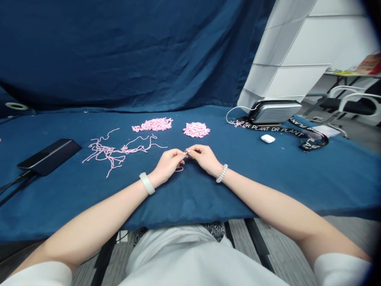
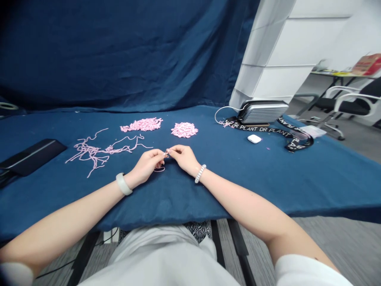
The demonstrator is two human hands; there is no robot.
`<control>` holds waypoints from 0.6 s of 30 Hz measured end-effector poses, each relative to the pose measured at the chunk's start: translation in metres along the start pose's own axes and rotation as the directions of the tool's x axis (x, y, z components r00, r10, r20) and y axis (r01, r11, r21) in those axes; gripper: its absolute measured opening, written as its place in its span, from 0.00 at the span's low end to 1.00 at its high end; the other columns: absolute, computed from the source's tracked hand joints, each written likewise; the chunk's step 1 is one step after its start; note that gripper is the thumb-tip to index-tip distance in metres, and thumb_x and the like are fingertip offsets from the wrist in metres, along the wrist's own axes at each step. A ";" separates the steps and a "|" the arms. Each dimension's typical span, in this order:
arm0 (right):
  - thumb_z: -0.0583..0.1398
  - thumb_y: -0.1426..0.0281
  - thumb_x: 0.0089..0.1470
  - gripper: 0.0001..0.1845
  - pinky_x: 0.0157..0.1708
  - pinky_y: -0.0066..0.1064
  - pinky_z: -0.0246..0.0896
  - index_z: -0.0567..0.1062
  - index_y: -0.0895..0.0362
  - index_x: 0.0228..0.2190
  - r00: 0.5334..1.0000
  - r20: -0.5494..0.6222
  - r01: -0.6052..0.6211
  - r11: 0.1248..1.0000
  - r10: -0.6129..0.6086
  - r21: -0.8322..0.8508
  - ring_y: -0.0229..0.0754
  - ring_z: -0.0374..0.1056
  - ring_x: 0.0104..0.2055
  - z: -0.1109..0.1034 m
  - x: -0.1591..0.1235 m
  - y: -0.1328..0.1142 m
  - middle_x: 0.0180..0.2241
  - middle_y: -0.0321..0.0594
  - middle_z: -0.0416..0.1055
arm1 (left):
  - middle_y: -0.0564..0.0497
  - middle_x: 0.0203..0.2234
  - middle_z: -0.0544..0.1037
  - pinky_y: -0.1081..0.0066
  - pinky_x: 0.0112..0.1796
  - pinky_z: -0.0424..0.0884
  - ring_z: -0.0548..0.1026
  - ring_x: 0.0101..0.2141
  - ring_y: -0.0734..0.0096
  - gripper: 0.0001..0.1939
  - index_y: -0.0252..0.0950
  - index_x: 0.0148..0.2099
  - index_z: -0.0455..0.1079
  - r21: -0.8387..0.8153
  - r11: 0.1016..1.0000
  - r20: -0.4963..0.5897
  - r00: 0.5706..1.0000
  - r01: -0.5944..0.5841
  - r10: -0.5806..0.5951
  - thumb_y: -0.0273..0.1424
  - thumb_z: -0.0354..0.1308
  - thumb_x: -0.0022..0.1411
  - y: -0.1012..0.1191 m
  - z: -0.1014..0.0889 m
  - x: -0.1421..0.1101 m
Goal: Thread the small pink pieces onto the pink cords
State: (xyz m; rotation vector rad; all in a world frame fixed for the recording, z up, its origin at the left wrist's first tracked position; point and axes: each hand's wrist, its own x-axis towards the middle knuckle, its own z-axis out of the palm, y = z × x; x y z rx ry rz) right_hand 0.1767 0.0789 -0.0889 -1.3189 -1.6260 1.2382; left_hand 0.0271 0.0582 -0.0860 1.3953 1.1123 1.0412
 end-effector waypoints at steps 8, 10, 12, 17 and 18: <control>0.52 0.46 0.39 0.37 0.33 0.04 0.51 0.69 0.67 0.37 1.000 0.006 -0.008 0.999 0.008 -0.045 0.10 0.56 0.30 0.004 -0.004 -0.007 0.37 0.38 0.66 | 0.52 0.21 0.69 0.76 0.25 0.62 0.66 0.23 0.77 0.14 0.31 0.31 0.65 0.033 0.999 0.035 0.999 -0.027 0.026 0.39 0.54 0.56 -0.003 0.000 -0.004; 0.52 0.47 0.40 0.35 0.34 0.04 0.51 0.69 0.67 0.37 1.000 -0.011 -0.014 0.999 0.013 -0.052 0.10 0.56 0.30 0.004 -0.004 -0.007 0.37 0.38 0.66 | 0.52 0.21 0.69 0.77 0.26 0.63 0.66 0.23 0.78 0.14 0.31 0.31 0.65 0.014 1.000 0.029 0.999 -0.019 0.018 0.39 0.54 0.56 -0.003 -0.002 -0.003; 0.52 0.47 0.41 0.34 0.34 0.04 0.52 0.69 0.66 0.36 1.000 -0.020 -0.020 0.999 0.019 -0.048 0.10 0.57 0.30 0.004 -0.004 -0.007 0.36 0.37 0.66 | 0.53 0.21 0.69 0.77 0.26 0.63 0.65 0.23 0.78 0.14 0.31 0.31 0.65 0.002 1.000 0.021 1.000 -0.013 0.013 0.39 0.54 0.57 -0.003 -0.002 -0.002; 0.52 0.45 0.39 0.37 0.34 0.05 0.52 0.68 0.66 0.37 0.999 -0.034 -0.042 0.999 0.042 -0.009 0.10 0.56 0.30 0.004 -0.003 -0.004 0.37 0.37 0.66 | 0.53 0.20 0.69 0.77 0.25 0.62 0.65 0.22 0.78 0.14 0.32 0.28 0.64 0.030 1.000 -0.011 1.000 0.001 -0.001 0.39 0.54 0.57 -0.002 0.001 0.001; 0.52 0.45 0.39 0.37 0.34 0.05 0.52 0.67 0.66 0.37 0.998 -0.034 -0.044 0.999 0.044 -0.002 0.10 0.56 0.30 0.004 -0.002 -0.003 0.37 0.37 0.66 | 0.53 0.20 0.69 0.77 0.24 0.62 0.65 0.21 0.78 0.14 0.32 0.28 0.64 0.045 0.999 -0.023 1.000 0.008 -0.007 0.39 0.54 0.57 -0.002 0.002 0.002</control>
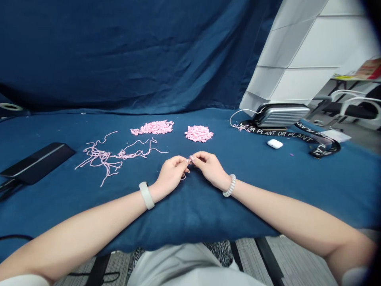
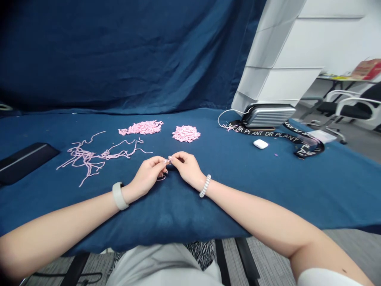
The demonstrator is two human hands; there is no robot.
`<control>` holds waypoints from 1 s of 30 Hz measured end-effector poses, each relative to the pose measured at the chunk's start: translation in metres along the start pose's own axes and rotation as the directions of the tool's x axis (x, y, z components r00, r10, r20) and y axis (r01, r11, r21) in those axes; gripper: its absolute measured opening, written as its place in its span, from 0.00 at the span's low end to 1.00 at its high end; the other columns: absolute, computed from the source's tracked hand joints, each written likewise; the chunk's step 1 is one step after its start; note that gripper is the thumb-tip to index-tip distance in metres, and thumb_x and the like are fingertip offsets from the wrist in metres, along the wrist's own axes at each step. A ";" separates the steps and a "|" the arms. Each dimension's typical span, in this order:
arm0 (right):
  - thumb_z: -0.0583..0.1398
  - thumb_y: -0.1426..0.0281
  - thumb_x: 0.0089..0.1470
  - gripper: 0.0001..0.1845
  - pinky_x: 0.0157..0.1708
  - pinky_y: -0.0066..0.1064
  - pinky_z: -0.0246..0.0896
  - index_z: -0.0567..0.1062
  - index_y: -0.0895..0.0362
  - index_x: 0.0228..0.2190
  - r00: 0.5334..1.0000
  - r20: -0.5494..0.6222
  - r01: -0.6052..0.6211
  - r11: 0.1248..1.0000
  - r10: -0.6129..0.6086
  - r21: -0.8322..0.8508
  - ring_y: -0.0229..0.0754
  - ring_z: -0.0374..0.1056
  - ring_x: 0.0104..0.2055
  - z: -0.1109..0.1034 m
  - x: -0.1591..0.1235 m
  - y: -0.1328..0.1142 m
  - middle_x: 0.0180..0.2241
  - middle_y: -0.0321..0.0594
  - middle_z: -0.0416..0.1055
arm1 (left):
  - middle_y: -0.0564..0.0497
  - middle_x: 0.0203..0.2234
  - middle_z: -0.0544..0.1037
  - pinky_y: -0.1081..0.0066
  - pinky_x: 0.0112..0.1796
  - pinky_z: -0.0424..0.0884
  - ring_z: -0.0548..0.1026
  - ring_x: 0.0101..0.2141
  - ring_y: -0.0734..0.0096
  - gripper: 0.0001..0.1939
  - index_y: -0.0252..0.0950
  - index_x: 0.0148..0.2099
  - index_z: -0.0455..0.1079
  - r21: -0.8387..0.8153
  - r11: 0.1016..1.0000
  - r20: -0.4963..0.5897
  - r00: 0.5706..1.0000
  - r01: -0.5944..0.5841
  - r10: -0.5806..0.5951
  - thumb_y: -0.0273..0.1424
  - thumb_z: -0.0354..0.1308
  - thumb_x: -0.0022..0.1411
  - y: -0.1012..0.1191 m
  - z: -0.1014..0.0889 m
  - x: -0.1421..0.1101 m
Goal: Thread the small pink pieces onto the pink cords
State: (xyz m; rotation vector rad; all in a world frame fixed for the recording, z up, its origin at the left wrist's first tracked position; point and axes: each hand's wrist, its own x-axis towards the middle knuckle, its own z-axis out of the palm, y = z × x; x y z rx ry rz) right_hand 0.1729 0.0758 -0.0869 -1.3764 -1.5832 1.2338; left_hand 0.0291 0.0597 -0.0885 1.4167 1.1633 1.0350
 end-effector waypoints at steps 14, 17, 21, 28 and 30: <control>0.52 0.49 0.43 0.32 0.33 0.04 0.52 0.68 0.66 0.35 1.000 -0.009 -0.012 1.000 0.012 -0.007 0.10 0.56 0.30 -0.004 -0.008 -0.004 0.35 0.36 0.66 | 0.54 0.19 0.68 0.77 0.26 0.63 0.65 0.22 0.78 0.13 0.32 0.31 0.65 -0.017 1.000 0.054 0.998 0.009 -0.008 0.39 0.53 0.58 0.004 -0.002 -0.006; 0.51 0.49 0.44 0.32 0.34 0.05 0.54 0.68 0.66 0.35 0.999 0.034 -0.004 1.000 0.005 -0.008 0.11 0.57 0.31 -0.003 -0.013 -0.006 0.35 0.37 0.66 | 0.53 0.20 0.70 0.77 0.26 0.64 0.66 0.22 0.78 0.14 0.32 0.32 0.66 0.025 1.000 0.162 0.987 0.004 -0.008 0.39 0.53 0.59 0.006 -0.008 -0.014; 0.52 0.51 0.44 0.29 0.36 0.04 0.54 0.68 0.67 0.33 0.996 0.083 0.022 1.000 -0.020 -0.016 0.11 0.59 0.32 -0.001 -0.020 -0.008 0.35 0.38 0.66 | 0.53 0.19 0.70 0.77 0.24 0.63 0.66 0.21 0.78 0.15 0.32 0.33 0.67 0.040 0.999 0.211 0.977 0.018 -0.026 0.40 0.52 0.60 0.005 -0.016 -0.023; 0.52 0.54 0.46 0.28 0.32 0.02 0.53 0.68 0.66 0.36 0.997 0.077 -0.021 1.000 0.020 0.014 0.09 0.56 0.30 0.000 -0.023 -0.009 0.35 0.37 0.66 | 0.53 0.19 0.70 0.77 0.24 0.63 0.66 0.21 0.79 0.15 0.31 0.35 0.67 -0.064 0.997 0.176 0.984 0.048 -0.036 0.41 0.53 0.59 0.000 -0.019 -0.022; 0.52 0.54 0.46 0.27 0.32 0.02 0.53 0.69 0.66 0.36 0.998 0.063 -0.017 1.000 0.016 0.005 0.09 0.56 0.29 0.000 -0.023 -0.008 0.35 0.36 0.66 | 0.54 0.17 0.69 0.78 0.23 0.63 0.65 0.19 0.79 0.16 0.31 0.37 0.67 -0.052 0.996 0.184 0.981 0.068 -0.058 0.41 0.54 0.59 0.002 -0.017 -0.021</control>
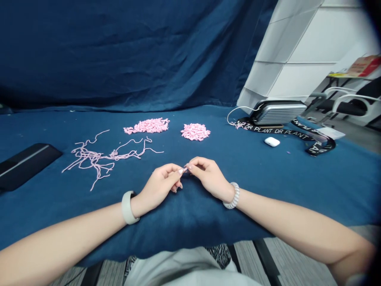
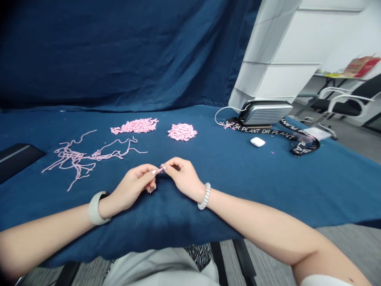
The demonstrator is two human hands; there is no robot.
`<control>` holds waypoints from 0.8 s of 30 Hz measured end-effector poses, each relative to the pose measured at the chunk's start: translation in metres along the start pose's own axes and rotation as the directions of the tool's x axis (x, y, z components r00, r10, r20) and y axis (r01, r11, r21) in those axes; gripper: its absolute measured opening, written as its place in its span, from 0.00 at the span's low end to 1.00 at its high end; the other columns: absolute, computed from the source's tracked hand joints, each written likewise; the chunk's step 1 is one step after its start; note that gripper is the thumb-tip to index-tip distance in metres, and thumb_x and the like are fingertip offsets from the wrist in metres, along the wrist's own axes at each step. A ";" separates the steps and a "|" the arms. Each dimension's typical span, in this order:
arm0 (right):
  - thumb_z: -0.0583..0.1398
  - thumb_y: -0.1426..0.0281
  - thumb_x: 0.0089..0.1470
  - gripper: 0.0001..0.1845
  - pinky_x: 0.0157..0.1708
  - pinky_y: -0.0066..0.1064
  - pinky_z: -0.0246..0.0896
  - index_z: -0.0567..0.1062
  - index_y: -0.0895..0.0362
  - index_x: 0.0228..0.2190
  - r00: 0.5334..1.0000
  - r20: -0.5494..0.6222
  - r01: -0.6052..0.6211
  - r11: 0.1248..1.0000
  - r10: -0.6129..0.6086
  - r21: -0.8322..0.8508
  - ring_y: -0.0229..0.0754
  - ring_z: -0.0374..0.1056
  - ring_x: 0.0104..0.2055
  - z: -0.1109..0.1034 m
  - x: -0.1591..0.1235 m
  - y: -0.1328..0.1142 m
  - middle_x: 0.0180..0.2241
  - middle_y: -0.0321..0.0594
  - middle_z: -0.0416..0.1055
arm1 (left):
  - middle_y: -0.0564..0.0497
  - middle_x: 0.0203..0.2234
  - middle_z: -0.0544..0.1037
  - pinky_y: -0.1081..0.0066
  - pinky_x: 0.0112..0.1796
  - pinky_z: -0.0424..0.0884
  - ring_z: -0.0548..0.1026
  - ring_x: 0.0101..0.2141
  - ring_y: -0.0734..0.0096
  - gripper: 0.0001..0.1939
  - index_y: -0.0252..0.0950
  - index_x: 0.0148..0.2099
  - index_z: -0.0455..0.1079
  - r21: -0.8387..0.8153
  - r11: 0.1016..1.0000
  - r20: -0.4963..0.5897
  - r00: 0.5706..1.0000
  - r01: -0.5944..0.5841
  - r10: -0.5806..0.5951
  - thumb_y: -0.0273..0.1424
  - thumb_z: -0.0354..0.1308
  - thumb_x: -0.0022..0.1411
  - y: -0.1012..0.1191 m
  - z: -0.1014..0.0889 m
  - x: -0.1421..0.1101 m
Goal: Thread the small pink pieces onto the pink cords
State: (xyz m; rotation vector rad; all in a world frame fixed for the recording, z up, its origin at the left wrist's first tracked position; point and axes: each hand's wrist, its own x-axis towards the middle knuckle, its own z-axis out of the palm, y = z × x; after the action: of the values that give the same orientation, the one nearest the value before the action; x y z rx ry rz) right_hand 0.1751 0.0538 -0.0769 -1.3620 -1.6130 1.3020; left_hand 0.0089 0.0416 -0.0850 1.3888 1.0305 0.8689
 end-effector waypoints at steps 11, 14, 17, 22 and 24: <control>0.53 0.54 0.45 0.26 0.35 0.02 0.53 0.72 0.65 0.33 0.997 -0.034 0.068 0.996 -0.070 -0.049 0.09 0.58 0.32 0.001 -0.001 0.001 0.35 0.37 0.65 | 0.56 0.12 0.67 0.80 0.20 0.60 0.64 0.16 0.80 0.16 0.32 0.32 0.62 0.046 0.999 -0.023 1.000 0.010 -0.009 0.42 0.51 0.60 0.007 0.005 -0.004; 0.52 0.50 0.44 0.31 0.33 0.03 0.54 0.70 0.65 0.38 1.000 -0.011 0.016 1.000 -0.016 0.027 0.09 0.57 0.30 0.000 0.001 0.003 0.36 0.37 0.65 | 0.56 0.13 0.68 0.79 0.21 0.61 0.64 0.16 0.80 0.15 0.32 0.32 0.60 0.006 1.000 -0.028 1.000 -0.005 0.005 0.41 0.50 0.61 0.004 0.005 -0.004; 0.48 0.46 0.45 0.36 0.33 0.05 0.57 0.66 0.63 0.43 0.999 0.028 -0.024 0.992 0.020 0.128 0.11 0.58 0.30 0.000 0.003 0.005 0.38 0.39 0.65 | 0.56 0.14 0.68 0.79 0.21 0.62 0.64 0.17 0.79 0.14 0.33 0.33 0.60 -0.009 1.000 -0.036 0.999 -0.014 0.014 0.40 0.50 0.62 0.001 0.004 -0.003; 0.53 0.49 0.43 0.34 0.36 0.04 0.58 0.67 0.62 0.44 0.994 0.107 0.014 0.993 -0.027 0.120 0.10 0.59 0.33 0.001 -0.002 0.002 0.40 0.38 0.64 | 0.56 0.14 0.68 0.79 0.22 0.63 0.64 0.17 0.80 0.14 0.33 0.33 0.60 0.004 1.000 -0.041 0.999 -0.029 0.029 0.40 0.50 0.61 0.001 0.004 -0.002; 0.54 0.51 0.43 0.32 0.38 0.03 0.57 0.68 0.61 0.43 0.992 0.112 0.057 0.996 -0.064 0.067 0.09 0.60 0.35 0.002 -0.004 0.001 0.41 0.37 0.64 | 0.56 0.14 0.67 0.79 0.22 0.63 0.64 0.17 0.80 0.14 0.32 0.33 0.61 0.010 1.000 -0.040 0.999 -0.029 0.030 0.40 0.51 0.61 0.001 0.004 -0.002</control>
State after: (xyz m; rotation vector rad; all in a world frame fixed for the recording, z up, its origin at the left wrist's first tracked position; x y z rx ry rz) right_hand 0.1749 0.0493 -0.0776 -1.2110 -1.6609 1.4048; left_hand 0.0125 0.0383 -0.0838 1.4021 1.0483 0.9184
